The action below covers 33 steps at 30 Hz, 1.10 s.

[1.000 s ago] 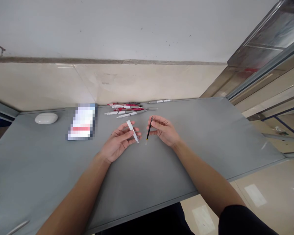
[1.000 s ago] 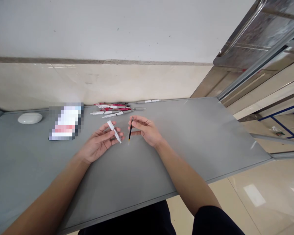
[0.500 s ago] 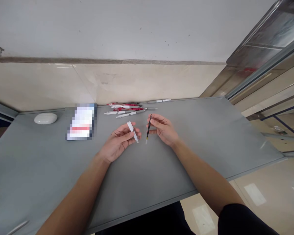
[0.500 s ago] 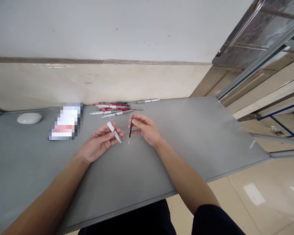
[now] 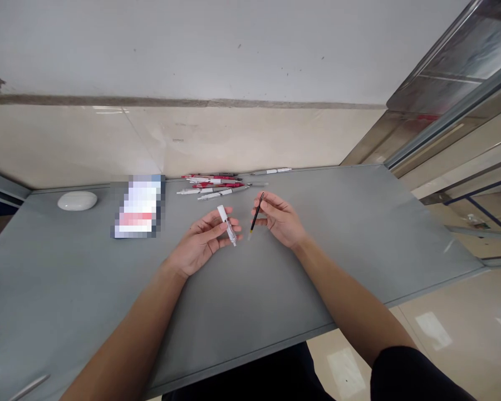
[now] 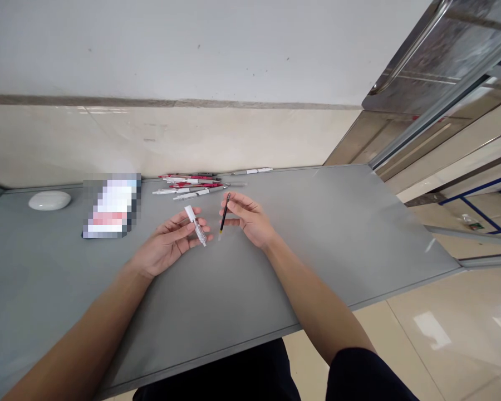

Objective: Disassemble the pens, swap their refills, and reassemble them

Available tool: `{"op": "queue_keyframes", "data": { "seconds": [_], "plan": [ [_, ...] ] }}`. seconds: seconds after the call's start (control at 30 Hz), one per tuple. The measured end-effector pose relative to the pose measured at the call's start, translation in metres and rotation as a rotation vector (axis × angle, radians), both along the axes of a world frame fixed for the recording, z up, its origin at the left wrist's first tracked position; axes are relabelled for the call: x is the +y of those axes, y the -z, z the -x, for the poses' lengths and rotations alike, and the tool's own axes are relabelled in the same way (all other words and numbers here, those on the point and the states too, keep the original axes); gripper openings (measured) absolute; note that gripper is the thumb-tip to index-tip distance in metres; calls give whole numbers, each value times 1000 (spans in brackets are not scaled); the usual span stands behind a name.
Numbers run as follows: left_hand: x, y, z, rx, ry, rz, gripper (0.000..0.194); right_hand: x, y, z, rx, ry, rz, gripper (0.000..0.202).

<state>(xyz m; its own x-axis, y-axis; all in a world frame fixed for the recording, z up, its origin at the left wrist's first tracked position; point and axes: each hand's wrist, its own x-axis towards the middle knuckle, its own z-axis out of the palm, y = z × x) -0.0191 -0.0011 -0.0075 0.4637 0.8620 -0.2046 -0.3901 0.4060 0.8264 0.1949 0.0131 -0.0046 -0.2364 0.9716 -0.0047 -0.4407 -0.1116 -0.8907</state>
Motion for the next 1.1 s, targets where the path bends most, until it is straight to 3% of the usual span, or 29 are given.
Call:
{"op": "queue_keyframes", "data": {
  "seconds": [0.57, 0.83, 1.1],
  "plan": [
    [0, -3, 0, -120, -37, 30, 31, -2, 1, -2, 5, -163, -6, 14],
    [-1, -4, -3, -59, -123, -106, 29, -1, 0, 0, -17, -82, 7, 16],
    [-3, -7, -4, 24, -120, -183, 29, 3, 1, 1, 16, 73, 20, 20]
  ]
}}
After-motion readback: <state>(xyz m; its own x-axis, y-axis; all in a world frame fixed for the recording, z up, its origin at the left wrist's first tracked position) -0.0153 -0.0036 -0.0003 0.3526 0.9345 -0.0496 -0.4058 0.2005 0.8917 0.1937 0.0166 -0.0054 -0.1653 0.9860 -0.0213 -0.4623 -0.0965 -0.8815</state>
